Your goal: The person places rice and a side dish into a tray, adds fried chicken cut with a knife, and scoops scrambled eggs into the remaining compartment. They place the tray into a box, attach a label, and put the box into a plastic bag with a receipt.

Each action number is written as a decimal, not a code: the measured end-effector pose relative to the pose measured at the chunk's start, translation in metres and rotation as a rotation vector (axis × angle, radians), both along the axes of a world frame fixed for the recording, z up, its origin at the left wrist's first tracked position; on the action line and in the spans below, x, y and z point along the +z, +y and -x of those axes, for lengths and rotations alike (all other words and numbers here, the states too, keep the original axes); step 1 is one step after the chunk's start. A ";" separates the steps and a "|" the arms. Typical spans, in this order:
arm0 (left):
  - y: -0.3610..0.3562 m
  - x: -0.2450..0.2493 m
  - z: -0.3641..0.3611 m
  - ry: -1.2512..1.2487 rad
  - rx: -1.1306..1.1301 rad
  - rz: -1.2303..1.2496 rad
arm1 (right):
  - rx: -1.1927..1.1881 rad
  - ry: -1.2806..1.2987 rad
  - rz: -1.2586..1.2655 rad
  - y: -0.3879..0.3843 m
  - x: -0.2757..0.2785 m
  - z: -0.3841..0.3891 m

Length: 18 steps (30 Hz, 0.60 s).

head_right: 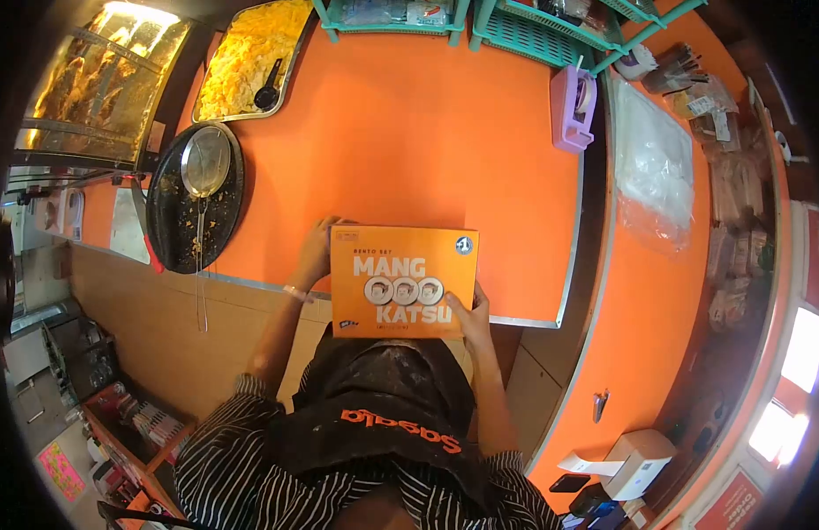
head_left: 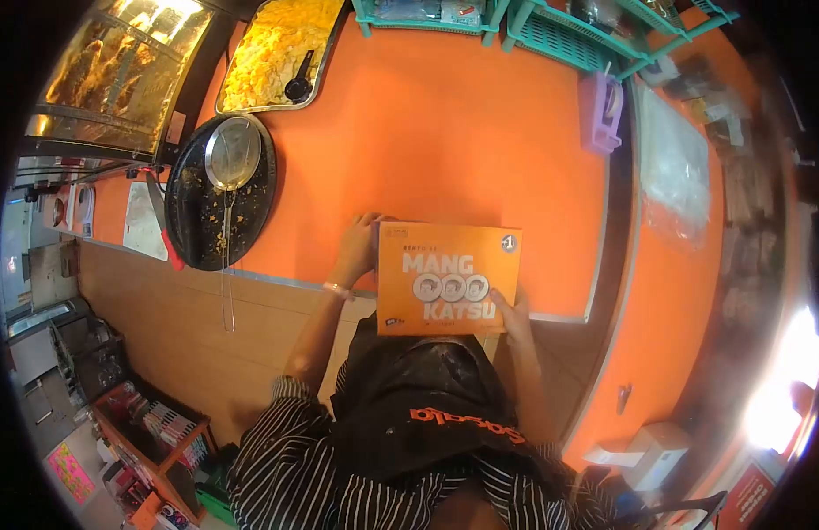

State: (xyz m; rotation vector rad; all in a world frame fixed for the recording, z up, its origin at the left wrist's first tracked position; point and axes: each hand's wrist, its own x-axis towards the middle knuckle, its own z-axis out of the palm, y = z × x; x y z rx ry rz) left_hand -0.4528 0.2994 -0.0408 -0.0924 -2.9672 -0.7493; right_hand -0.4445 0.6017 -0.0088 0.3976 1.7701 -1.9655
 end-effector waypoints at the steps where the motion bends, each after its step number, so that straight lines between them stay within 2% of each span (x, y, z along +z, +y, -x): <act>1: 0.000 -0.009 0.006 -0.001 -0.007 -0.006 | 0.033 -0.012 -0.028 0.002 -0.008 0.005; 3: -0.001 -0.021 0.024 -0.093 0.035 -0.164 | 0.058 -0.019 -0.062 0.007 -0.020 0.007; 4: -0.003 -0.023 0.032 -0.088 0.028 -0.169 | 0.045 -0.012 -0.061 0.009 -0.025 0.008; 6: -0.006 -0.026 0.041 -0.235 0.076 -0.334 | 0.030 -0.006 -0.065 0.013 -0.027 0.005; 7: -0.009 -0.027 0.048 -0.233 0.071 -0.338 | -0.005 -0.034 -0.060 0.013 -0.025 0.004; 9: -0.010 -0.028 0.056 -0.338 0.296 -0.917 | -0.052 -0.064 -0.061 0.013 -0.023 -0.002; 10: -0.010 -0.029 0.056 -0.338 0.286 -0.922 | -0.061 -0.081 -0.087 0.011 -0.025 -0.002; 12: -0.012 -0.029 0.056 -0.130 0.134 -1.153 | -0.073 -0.090 -0.117 0.005 -0.022 0.002; 13: -0.011 -0.029 0.050 -0.129 0.130 -1.154 | -0.084 -0.113 -0.136 0.000 -0.018 0.002; 15: -0.007 -0.026 0.033 0.133 0.082 -0.784 | -0.160 -0.145 -0.111 -0.011 -0.012 0.002; 16: -0.004 -0.014 0.022 0.138 0.072 -0.782 | -0.167 -0.138 -0.107 -0.015 -0.012 0.003; 18: 0.005 0.011 -0.001 -0.118 0.319 -0.538 | -0.285 -0.217 0.000 -0.023 -0.012 0.006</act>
